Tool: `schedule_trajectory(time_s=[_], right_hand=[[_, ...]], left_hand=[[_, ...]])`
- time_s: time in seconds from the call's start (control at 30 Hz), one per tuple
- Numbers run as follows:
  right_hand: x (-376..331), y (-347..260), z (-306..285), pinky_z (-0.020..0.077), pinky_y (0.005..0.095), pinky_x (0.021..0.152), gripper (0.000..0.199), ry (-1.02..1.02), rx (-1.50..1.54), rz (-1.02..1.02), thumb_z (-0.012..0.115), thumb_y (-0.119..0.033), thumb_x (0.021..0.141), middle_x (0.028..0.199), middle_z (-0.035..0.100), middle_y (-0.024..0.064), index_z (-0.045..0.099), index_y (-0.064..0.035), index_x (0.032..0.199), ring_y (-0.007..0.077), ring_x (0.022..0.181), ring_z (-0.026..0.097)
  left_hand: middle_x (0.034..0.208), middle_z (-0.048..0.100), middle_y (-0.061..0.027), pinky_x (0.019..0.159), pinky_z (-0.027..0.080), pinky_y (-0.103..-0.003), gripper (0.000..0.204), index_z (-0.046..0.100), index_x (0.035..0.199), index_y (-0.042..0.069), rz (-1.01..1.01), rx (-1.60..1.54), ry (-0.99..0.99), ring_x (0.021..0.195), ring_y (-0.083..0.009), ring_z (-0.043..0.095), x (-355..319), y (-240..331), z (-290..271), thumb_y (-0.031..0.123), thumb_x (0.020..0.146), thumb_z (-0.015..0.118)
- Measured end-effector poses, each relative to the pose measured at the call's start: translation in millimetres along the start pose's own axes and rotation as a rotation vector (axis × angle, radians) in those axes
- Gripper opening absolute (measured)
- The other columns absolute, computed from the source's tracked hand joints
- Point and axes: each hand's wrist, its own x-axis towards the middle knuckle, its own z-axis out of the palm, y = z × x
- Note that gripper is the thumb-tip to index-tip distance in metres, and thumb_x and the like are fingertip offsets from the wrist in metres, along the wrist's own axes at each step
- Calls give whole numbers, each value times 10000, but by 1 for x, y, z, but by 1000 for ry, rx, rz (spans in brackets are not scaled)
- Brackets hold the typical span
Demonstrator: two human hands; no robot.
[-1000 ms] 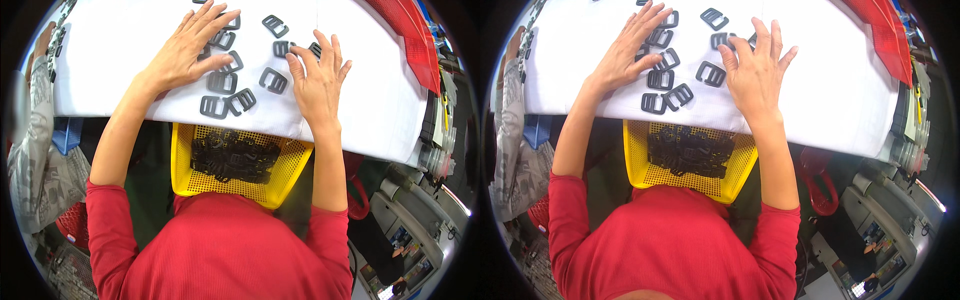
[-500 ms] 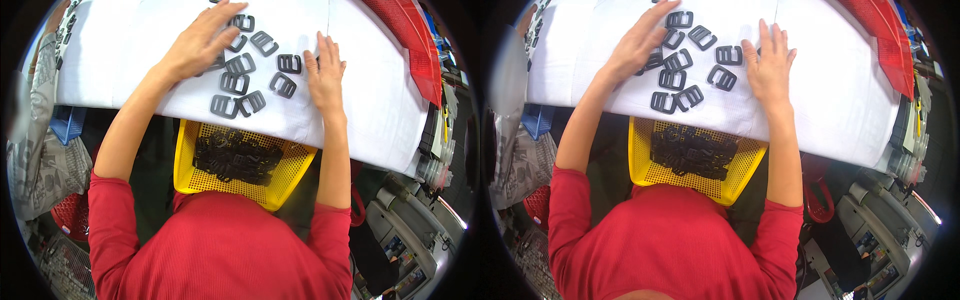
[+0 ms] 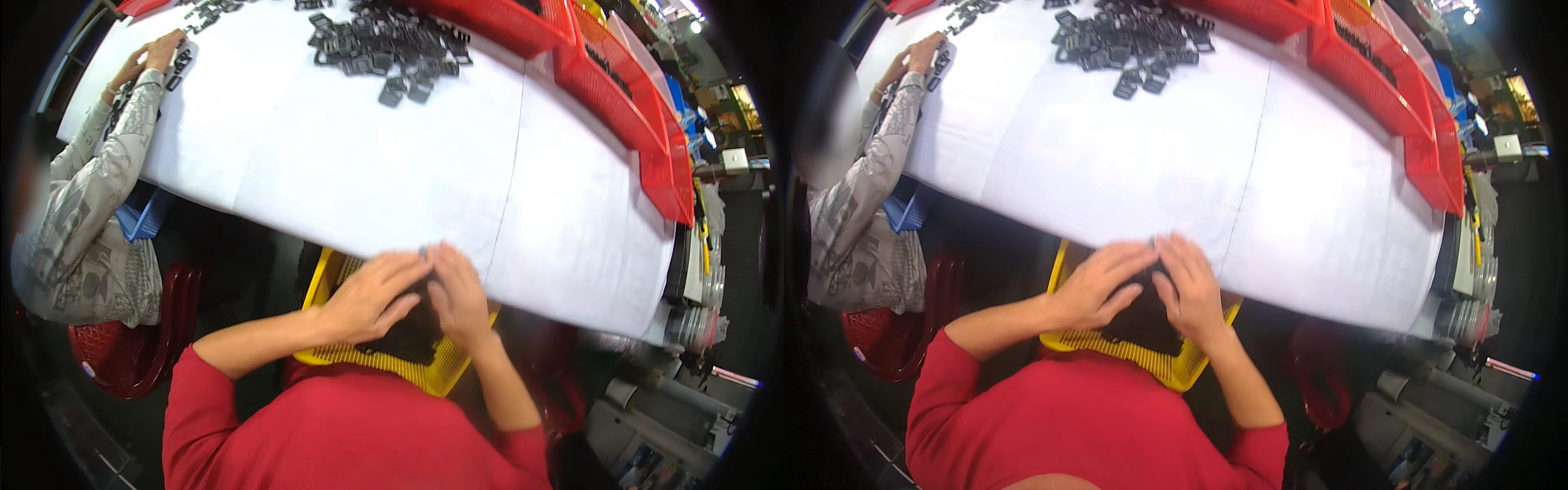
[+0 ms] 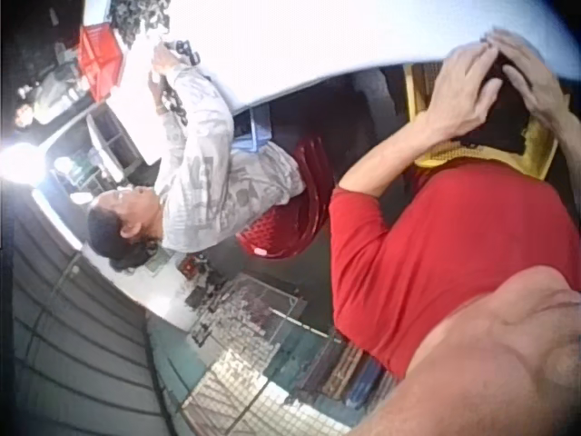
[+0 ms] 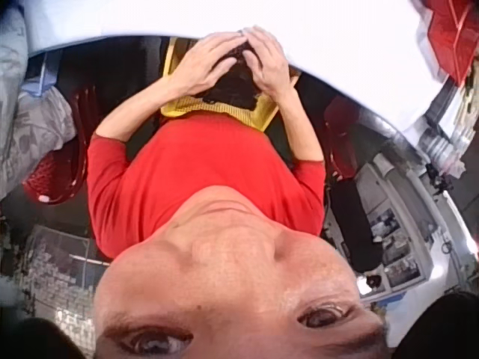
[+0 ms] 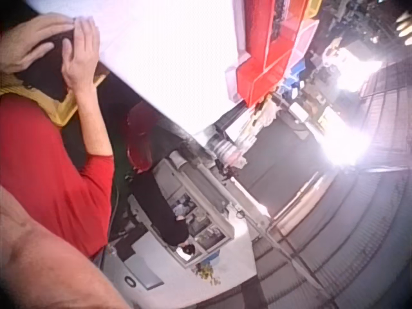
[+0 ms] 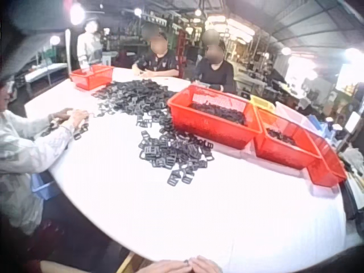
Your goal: The person repeatedly picks up small black plastic buckles from a white table, inspects them, and places them into a yellow basket. The person also moves a red basket and continues sorting the buckles throughout the clip.
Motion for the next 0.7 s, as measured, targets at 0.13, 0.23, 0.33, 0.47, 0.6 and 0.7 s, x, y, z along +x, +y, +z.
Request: schedule_trajectory(time_s=[0.13, 0.23, 0.33, 0.47, 0.6, 0.7], right_hand=[[5, 0, -20, 445, 419, 976, 306, 20, 120, 35, 621, -71, 880, 1162, 619, 169, 633, -24, 1182, 356, 1096, 585], [45, 23, -29, 439, 411, 993, 383, 122, 28, 34, 656, -97, 870, 1220, 581, 183, 588, -33, 1242, 362, 1149, 549], [113, 57, -17, 363, 439, 1080, 699, 103, -67, -7, 738, -196, 818, 1413, 425, 230, 414, -72, 1425, 390, 1304, 409], [194, 79, 17, 263, 500, 1132, 920, 81, -72, -11, 791, -285, 762, 1490, 302, 258, 274, -103, 1501, 419, 1368, 306], [214, 92, 22, 227, 532, 1139, 1012, 99, -94, -3, 826, -331, 715, 1500, 284, 258, 242, -113, 1513, 434, 1377, 283], [212, 93, 23, 248, 525, 1132, 1034, 99, -73, -46, 844, -325, 691, 1494, 291, 258, 248, -123, 1511, 431, 1374, 294]], left_hand=[[1172, 623, -175, 953, 476, -395, 347, 589, 1239, 39, -58, -60, 119, 1079, -338, 592, 27, -18, -44, 83, 896, 617], [1257, 602, -159, 1045, 410, -388, 310, 596, 1237, 47, -16, 213, 408, 1220, -344, 533, 103, -110, -95, 92, 932, 571], [1256, 565, -189, 1052, 376, -419, 367, 586, 1219, 24, -182, 425, 691, 1216, -363, 490, 165, -202, -159, 258, 937, 569], [1358, 512, -188, 1088, 343, -417, 421, 548, 1302, 50, -424, 545, 562, 1280, -359, 451, 193, -238, -174, 316, 978, 513], [1377, 493, -209, 1096, 343, -418, 430, 533, 1327, 41, -204, 440, 420, 1314, -357, 424, 195, -207, -102, 300, 985, 508], [1387, 494, -211, 1103, 344, -407, 424, 534, 1333, 35, -161, 236, 350, 1329, -345, 426, 173, -161, -58, 279, 988, 505]])
